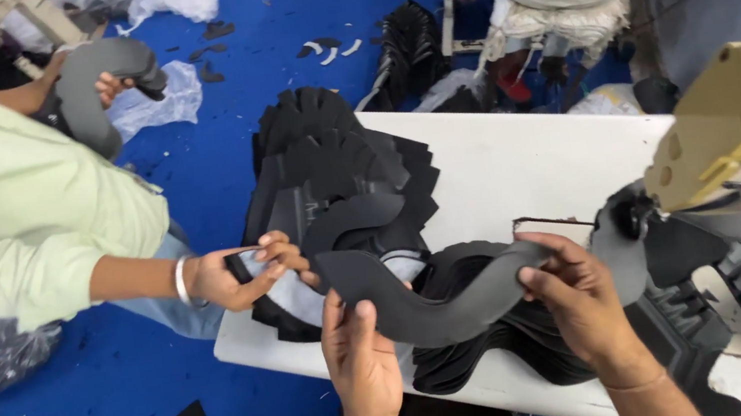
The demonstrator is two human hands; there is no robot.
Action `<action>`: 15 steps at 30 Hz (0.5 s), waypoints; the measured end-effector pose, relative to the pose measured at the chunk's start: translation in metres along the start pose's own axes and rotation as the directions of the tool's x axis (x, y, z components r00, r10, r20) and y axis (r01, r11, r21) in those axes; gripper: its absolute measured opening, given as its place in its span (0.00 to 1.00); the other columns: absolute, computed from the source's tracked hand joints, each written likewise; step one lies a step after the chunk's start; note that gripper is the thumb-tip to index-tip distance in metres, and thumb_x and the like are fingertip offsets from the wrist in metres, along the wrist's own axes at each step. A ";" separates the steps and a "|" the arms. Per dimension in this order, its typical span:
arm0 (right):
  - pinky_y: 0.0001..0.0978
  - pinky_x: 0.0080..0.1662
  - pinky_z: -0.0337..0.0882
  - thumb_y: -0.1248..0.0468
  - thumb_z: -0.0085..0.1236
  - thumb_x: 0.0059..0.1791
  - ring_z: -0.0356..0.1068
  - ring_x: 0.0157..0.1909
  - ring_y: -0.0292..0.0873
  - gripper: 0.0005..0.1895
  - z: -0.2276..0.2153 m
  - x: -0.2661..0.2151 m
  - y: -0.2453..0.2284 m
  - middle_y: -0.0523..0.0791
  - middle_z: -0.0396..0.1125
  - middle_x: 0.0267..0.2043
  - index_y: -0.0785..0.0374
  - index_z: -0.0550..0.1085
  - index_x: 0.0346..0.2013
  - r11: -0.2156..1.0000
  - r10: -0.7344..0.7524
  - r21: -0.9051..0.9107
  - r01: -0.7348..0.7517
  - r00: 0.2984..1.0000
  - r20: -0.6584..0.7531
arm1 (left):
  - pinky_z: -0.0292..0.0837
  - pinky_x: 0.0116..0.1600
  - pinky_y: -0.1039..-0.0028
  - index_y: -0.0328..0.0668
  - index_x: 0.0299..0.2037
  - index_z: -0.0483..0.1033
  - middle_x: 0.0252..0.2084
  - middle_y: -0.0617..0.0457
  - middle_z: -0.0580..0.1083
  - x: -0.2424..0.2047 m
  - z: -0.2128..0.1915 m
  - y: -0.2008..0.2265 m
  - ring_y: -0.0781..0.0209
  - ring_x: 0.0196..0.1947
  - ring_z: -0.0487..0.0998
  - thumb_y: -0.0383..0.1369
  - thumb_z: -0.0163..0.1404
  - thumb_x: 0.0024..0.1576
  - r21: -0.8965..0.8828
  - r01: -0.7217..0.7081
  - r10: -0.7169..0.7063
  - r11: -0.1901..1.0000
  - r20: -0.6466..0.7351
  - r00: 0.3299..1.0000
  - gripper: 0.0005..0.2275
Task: The person uses a sewing machine to stitch black, curved fabric pieces. They feed the material under the presser foot, guide it through the machine, and then stack the finished pieces on the table. Another person assists by handing over additional pieces and organizing the stack.
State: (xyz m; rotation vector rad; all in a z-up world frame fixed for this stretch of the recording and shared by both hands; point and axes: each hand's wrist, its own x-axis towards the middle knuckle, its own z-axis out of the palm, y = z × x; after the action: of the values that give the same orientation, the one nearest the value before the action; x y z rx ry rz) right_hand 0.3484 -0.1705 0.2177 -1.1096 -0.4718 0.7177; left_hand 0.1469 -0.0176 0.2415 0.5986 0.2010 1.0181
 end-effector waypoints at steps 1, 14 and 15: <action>0.27 0.42 0.71 0.74 0.58 0.49 0.68 0.37 0.34 0.24 -0.001 -0.001 -0.001 0.43 0.71 0.37 0.68 0.72 0.61 1.000 -0.012 -0.015 0.012 1.000 -0.003 | 0.75 0.60 0.57 0.28 0.63 0.66 0.54 0.41 0.75 -0.002 -0.005 0.002 0.48 0.52 0.79 0.27 0.50 0.65 0.104 -0.046 0.046 0.994 0.001 0.999 0.17; 0.26 0.39 0.70 0.73 0.57 0.49 0.67 0.35 0.34 0.29 0.020 -0.005 -0.011 0.41 0.68 0.33 0.67 0.67 0.67 1.000 -0.026 -0.015 0.025 0.997 -0.067 | 0.71 0.35 0.80 0.32 0.59 0.67 0.44 0.48 0.77 -0.011 0.000 0.012 0.69 0.35 0.76 0.26 0.54 0.60 0.412 -0.038 0.096 0.910 -0.122 0.988 0.18; 0.26 0.39 0.70 0.73 0.58 0.50 0.67 0.35 0.33 0.29 0.020 -0.006 -0.010 0.41 0.67 0.32 0.67 0.68 0.67 0.998 -0.053 -0.034 0.051 0.997 -0.058 | 0.74 0.38 0.79 0.32 0.58 0.67 0.45 0.48 0.77 -0.011 0.001 0.012 0.68 0.38 0.77 0.25 0.53 0.59 0.401 -0.035 0.104 0.915 -0.153 0.983 0.18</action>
State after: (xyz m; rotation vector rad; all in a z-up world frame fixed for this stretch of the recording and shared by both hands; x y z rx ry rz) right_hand 0.3338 -0.1644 0.2350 -1.1414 -0.4619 0.6325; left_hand 0.1324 -0.0231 0.2479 0.8928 0.5521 1.1072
